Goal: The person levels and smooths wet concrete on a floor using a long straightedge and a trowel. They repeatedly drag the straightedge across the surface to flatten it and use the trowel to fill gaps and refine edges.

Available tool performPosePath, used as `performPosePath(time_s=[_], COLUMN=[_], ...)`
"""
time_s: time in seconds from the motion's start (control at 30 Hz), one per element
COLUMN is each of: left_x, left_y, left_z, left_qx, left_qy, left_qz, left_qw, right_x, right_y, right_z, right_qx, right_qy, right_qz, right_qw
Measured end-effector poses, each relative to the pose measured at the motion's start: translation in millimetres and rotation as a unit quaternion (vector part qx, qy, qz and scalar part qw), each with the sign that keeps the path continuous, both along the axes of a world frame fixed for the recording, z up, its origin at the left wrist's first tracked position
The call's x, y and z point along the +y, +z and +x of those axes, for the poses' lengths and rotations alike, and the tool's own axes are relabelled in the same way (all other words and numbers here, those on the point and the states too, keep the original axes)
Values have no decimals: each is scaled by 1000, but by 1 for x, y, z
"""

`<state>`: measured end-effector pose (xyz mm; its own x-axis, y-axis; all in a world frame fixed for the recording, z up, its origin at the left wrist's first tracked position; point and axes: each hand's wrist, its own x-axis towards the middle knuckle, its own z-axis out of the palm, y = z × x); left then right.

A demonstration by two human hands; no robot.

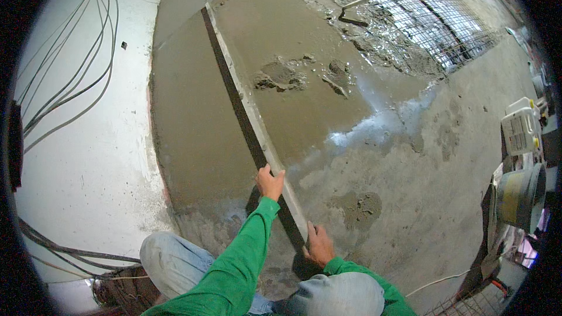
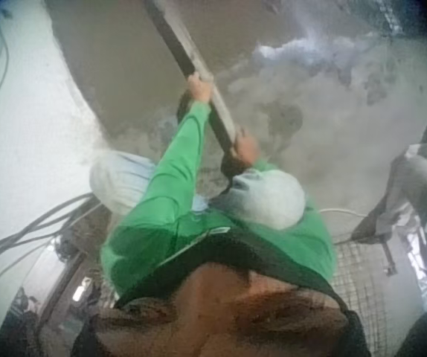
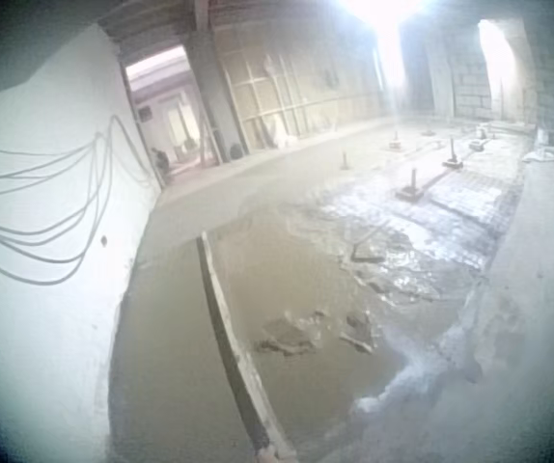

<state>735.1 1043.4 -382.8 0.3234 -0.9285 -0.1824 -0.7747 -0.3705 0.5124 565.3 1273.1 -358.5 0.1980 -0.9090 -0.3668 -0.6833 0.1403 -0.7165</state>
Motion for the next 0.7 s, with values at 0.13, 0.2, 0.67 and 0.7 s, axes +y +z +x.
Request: performPosePath(time_s=[0.13, 0.2, 0.67, 0.7], left_x=[1, -1, -13, -13], left_y=[2, 1, -11, -12], left_z=[-9, -13, -29, -30], left_qx=[-17, 4, 11, -1], left_qy=[-4, 7, -13, -14], left_qz=[45, -8, -12, 30], left_qw=[999, 1000, 1000, 999], right_x=[-1, -1, -6, -6], right_y=[-2, -4, -5, -6], right_z=[-6, -8, -15, -15], right_qx=[27, 23, 58, 61], right_qy=[1, -22, -87, -86], right_qz=[16, -27, -63, -69], right_qw=[999, 999, 993, 992])
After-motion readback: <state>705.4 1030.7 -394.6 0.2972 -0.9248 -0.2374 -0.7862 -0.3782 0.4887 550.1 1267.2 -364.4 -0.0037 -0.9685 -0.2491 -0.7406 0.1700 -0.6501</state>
